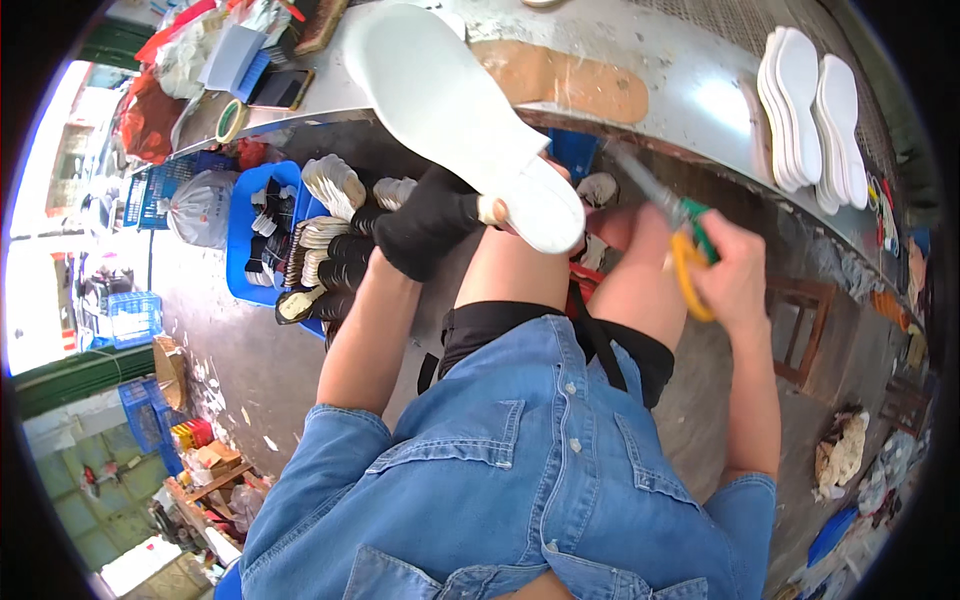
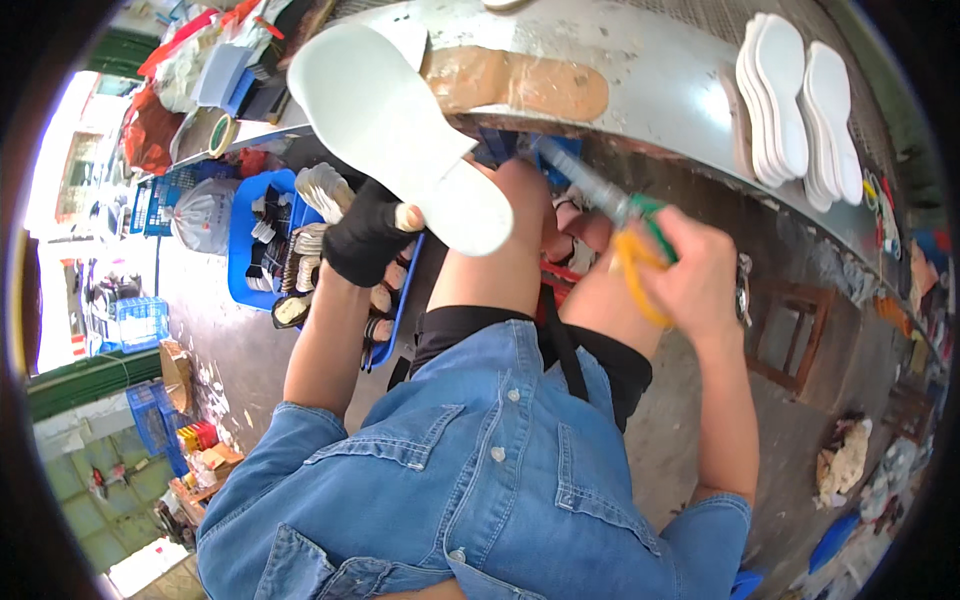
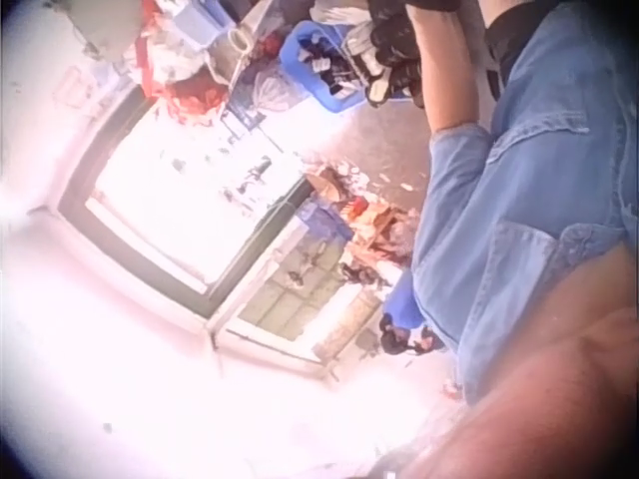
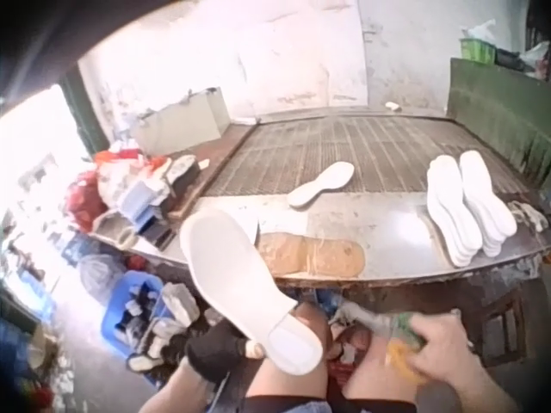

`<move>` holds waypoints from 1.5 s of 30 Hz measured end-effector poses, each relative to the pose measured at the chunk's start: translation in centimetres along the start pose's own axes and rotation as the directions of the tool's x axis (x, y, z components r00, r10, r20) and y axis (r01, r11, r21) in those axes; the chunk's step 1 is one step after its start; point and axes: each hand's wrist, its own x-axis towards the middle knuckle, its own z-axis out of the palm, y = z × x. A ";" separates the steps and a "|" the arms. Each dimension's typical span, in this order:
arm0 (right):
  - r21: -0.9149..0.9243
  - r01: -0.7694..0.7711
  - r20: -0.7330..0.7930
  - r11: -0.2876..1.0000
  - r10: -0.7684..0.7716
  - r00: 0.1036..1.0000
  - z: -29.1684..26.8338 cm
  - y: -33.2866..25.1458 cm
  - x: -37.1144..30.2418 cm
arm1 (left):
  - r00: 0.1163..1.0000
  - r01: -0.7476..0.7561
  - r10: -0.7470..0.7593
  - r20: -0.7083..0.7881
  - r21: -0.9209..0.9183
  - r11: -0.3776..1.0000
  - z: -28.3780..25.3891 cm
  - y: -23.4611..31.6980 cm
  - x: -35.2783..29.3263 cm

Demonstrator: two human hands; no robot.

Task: Manually assembling and trimming shoe upper and sole components using tape and scissors.

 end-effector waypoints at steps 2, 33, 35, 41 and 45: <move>-0.232 -0.128 -0.034 0.964 0.124 0.992 -0.2 1.6 4.1 | 1.000 -0.002 0.002 -0.002 0.011 1.000 -0.1 0.1 -0.1; -0.044 0.321 -0.350 0.946 -0.315 0.882 2.5 -4.5 6.1 | 0.913 -0.119 -0.087 -0.399 -0.464 0.878 0.6 -1.7 6.7; 0.784 0.037 -0.264 0.620 0.278 0.924 3.2 -6.1 5.8 | 0.909 -0.131 -0.079 -0.409 -0.461 0.878 0.1 -1.6 6.4; 0.906 -0.423 0.421 -0.006 -0.061 0.905 3.1 -3.8 4.4 | 0.963 -0.002 -0.136 -0.235 -0.508 0.862 0.8 -1.9 6.3; 0.932 -0.354 0.354 0.083 0.011 0.935 3.7 -2.7 6.1 | 0.983 0.134 -0.171 -0.071 -0.365 0.921 2.0 -3.0 6.4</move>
